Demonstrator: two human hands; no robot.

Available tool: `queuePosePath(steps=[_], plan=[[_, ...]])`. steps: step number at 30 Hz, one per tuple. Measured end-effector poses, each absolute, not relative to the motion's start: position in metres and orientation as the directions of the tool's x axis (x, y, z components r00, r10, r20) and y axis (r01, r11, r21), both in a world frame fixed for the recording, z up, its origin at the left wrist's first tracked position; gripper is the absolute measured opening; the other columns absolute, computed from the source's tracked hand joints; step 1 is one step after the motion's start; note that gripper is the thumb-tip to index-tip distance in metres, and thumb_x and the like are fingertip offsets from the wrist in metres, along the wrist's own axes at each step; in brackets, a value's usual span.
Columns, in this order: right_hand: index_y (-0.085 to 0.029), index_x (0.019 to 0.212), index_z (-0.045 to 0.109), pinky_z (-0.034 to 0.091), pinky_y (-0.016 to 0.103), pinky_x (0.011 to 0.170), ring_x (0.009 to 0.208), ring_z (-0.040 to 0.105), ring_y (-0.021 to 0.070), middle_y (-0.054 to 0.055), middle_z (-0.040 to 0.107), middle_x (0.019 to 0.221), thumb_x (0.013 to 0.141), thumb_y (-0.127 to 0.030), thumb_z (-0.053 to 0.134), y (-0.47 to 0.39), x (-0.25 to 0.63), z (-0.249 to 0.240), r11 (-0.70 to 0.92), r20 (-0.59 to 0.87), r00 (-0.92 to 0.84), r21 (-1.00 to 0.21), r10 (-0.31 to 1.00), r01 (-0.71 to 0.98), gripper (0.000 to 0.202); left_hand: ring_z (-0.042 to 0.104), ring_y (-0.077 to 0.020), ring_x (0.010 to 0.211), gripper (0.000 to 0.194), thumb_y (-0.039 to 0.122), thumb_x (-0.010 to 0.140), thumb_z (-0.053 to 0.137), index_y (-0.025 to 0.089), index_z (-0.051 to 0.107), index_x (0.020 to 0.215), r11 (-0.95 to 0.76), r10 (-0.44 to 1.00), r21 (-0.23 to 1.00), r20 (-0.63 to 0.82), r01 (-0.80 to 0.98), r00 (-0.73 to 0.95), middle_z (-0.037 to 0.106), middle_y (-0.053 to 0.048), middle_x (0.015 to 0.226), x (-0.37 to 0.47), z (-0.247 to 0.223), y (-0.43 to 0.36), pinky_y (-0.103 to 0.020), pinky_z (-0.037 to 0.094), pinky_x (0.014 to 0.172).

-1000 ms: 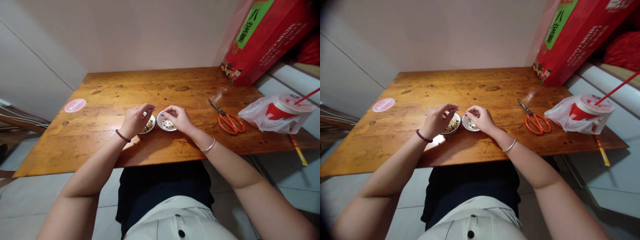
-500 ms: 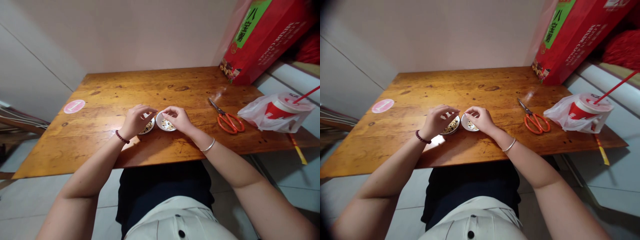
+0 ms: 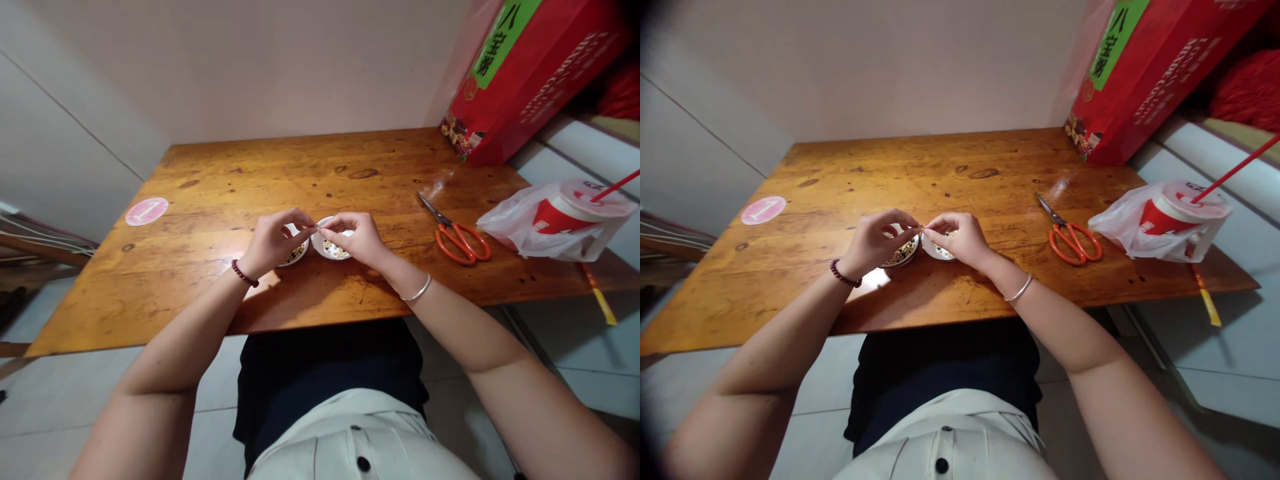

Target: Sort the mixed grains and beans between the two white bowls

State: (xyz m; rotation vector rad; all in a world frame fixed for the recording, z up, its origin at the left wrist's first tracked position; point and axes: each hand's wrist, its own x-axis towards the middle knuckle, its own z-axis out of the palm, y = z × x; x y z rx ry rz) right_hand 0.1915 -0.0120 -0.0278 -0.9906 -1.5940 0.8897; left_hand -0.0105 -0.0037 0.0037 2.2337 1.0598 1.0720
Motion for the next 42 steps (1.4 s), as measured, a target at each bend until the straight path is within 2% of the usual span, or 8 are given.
queuePosePath(steps=[23, 31, 37, 42], plan=[[-0.019, 0.077, 0.078, 0.055, 0.032, 0.07, 0.071, 0.07, 0.0182, 0.006, 0.078, 0.079, 0.076, -0.031, 0.076, -0.0141, 0.1915, -0.0261, 0.417, 0.394, -0.145, -0.887, 0.908, 0.198, 0.012, 0.067, -0.0148, 0.078, 0.023, 0.039, 0.09, 0.065, 0.019, 0.076, 0.097, -0.61, 0.776, 0.677, 0.405, 0.412, 0.484, 0.075, -0.007, 0.091, -0.0107, 0.0048, -0.003, -0.022, 0.052, 0.062], [-0.019, 0.08, 0.078, 0.055, 0.031, 0.07, 0.072, 0.07, 0.0179, 0.005, 0.077, 0.08, 0.074, -0.036, 0.079, -0.013, 0.1909, -0.0295, 0.382, 0.359, -0.142, -0.902, 0.922, 0.199, 0.019, 0.066, -0.0142, 0.08, 0.026, 0.04, 0.093, 0.062, 0.02, 0.076, 0.1, -0.607, 0.773, 0.669, 0.372, 0.429, 0.514, 0.074, -0.006, 0.093, -0.0128, 0.0046, -0.0023, -0.021, 0.05, 0.063], [-0.02, 0.091, 0.076, 0.056, 0.03, 0.069, 0.071, 0.069, 0.0162, 0.004, 0.077, 0.083, 0.071, -0.042, 0.083, -0.0114, 0.1887, -0.0321, 0.331, 0.31, -0.172, -0.938, 0.935, 0.108, 0.03, 0.066, -0.013, 0.079, 0.022, 0.036, 0.09, 0.065, 0.019, 0.072, 0.103, -0.573, 0.809, 0.683, 0.384, 0.453, 0.445, 0.074, -0.005, 0.093, -0.0104, 0.0034, -0.003, -0.02, 0.05, 0.064], [-0.022, 0.099, 0.076, 0.058, 0.031, 0.072, 0.077, 0.07, 0.0166, 0.005, 0.078, 0.093, 0.08, -0.041, 0.076, -0.0106, 0.1899, -0.0325, 0.345, 0.323, -0.184, -0.933, 0.928, 0.102, 0.027, 0.066, -0.0137, 0.083, 0.02, 0.034, 0.091, 0.062, 0.019, 0.07, 0.102, -0.549, 0.835, 0.633, 0.397, 0.545, 0.38, 0.074, -0.004, 0.094, -0.0119, 0.005, -0.001, -0.02, 0.05, 0.066]])
